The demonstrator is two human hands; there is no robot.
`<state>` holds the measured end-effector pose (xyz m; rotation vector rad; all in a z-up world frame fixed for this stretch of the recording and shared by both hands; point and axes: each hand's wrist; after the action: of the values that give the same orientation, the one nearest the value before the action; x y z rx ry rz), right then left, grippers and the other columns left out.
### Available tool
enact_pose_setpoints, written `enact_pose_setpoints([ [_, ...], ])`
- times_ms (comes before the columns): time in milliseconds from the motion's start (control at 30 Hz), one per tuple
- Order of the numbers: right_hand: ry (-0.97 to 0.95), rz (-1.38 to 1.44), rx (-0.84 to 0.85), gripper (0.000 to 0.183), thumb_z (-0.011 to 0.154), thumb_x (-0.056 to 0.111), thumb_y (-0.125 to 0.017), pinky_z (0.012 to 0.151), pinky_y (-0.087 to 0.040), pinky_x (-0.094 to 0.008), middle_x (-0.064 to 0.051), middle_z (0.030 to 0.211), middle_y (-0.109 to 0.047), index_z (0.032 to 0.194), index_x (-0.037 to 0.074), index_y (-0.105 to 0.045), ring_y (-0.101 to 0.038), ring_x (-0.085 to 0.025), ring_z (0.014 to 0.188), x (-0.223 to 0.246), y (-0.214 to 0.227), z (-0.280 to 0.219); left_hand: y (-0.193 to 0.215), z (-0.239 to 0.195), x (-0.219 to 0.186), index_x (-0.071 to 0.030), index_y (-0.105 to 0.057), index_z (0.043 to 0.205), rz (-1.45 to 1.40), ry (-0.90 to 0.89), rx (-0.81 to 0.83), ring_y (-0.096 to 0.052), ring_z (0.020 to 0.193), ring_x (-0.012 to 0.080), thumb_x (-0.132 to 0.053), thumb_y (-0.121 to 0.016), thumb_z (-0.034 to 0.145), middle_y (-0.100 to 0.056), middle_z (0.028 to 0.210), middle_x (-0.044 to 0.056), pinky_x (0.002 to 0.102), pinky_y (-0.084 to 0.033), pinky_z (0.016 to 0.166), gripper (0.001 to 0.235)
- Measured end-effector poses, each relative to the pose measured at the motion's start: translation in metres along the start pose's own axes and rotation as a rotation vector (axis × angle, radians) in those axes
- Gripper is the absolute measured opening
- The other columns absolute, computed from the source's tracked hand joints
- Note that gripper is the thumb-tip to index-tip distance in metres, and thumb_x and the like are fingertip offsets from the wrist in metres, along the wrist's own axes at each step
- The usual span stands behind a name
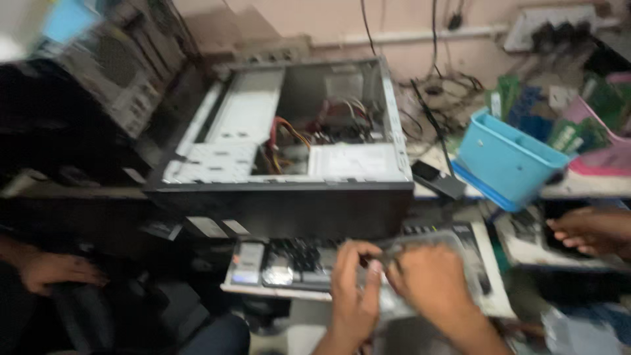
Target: The person handles small plastic-wrapped electronic components, picking them up from a tray, inspecting them, and placing them back. Another person is visible nearby handling similar items.
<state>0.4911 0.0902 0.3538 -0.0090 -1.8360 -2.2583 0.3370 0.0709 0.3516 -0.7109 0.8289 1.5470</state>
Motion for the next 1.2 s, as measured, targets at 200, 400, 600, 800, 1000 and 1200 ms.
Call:
enact_pose_setpoints([
  [200,-0.100,0.795,-0.272,0.017,0.077,0.010,-0.078,0.056,-0.052,-0.030,-0.010,0.072,-0.078,0.089,-0.001,-0.080,-0.069,-0.015,0.061,-0.037,-0.007,-0.014,-0.002,-0.002,0.005,0.001,-0.066,0.113,-0.028,0.069,0.034,-0.064,0.094,0.0247,-0.010,-0.060,0.097,-0.064,0.103,0.014,0.035,-0.051,0.086,0.020],
  [400,-0.076,0.914,-0.258,0.015,0.078,0.004,-0.079,0.060,-0.054,-0.027,-0.009,0.074,-0.078,0.093,-0.001,-0.080,-0.071,-0.013,0.065,-0.043,-0.010,-0.020,-0.008,0.002,0.001,0.001,-0.069,0.108,0.029,0.090,0.048,-0.069,0.084,0.0210,-0.003,-0.072,0.088,-0.069,0.094,0.012,0.032,-0.055,0.077,0.021],
  [600,0.094,1.016,-0.240,0.020,0.077,0.002,-0.080,0.068,-0.057,-0.026,-0.010,0.087,-0.080,0.097,0.001,-0.080,-0.076,-0.015,0.075,-0.049,-0.003,-0.026,-0.009,-0.006,0.014,0.000,-0.071,0.089,-0.027,-0.002,-0.053,-0.073,0.089,0.0198,0.009,-0.076,0.078,-0.074,0.097,0.011,0.029,-0.057,0.077,0.015],
  [800,0.146,1.095,-0.247,0.018,0.074,0.000,-0.082,0.074,-0.058,-0.028,-0.013,0.090,-0.079,0.091,-0.001,-0.079,-0.075,-0.018,0.081,-0.051,-0.006,-0.029,-0.007,-0.012,0.024,-0.003,-0.073,0.082,-0.039,-0.032,-0.069,-0.075,0.092,0.0203,0.011,-0.078,0.073,-0.076,0.099,0.010,0.029,-0.059,0.079,0.017],
  [1000,0.132,1.087,-0.244,0.015,0.073,-0.002,-0.082,0.074,-0.059,-0.028,-0.012,0.088,-0.079,0.088,-0.001,-0.078,-0.076,-0.017,0.080,-0.051,-0.009,-0.029,-0.006,-0.014,0.030,-0.005,-0.074,0.083,-0.046,-0.029,-0.067,-0.074,0.089,0.0194,0.010,-0.079,0.073,-0.074,0.097,0.009,0.029,-0.059,0.077,0.018],
  [1200,0.116,1.095,-0.217,0.014,0.074,-0.001,-0.081,0.073,-0.059,-0.028,-0.012,0.087,-0.079,0.088,-0.001,-0.077,-0.076,-0.016,0.079,-0.052,-0.009,-0.029,-0.005,-0.014,0.030,-0.004,-0.073,0.084,-0.046,-0.036,-0.059,-0.073,0.090,0.0189,0.011,-0.076,0.073,-0.073,0.095,0.008,0.029,-0.059,0.078,0.019],
])
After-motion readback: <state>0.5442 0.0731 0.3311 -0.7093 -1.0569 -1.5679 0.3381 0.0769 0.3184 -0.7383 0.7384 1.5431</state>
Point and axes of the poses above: each hand's wrist, its own z-axis towards the middle knuckle, its own y-axis out of the back of the hand, x = y × z
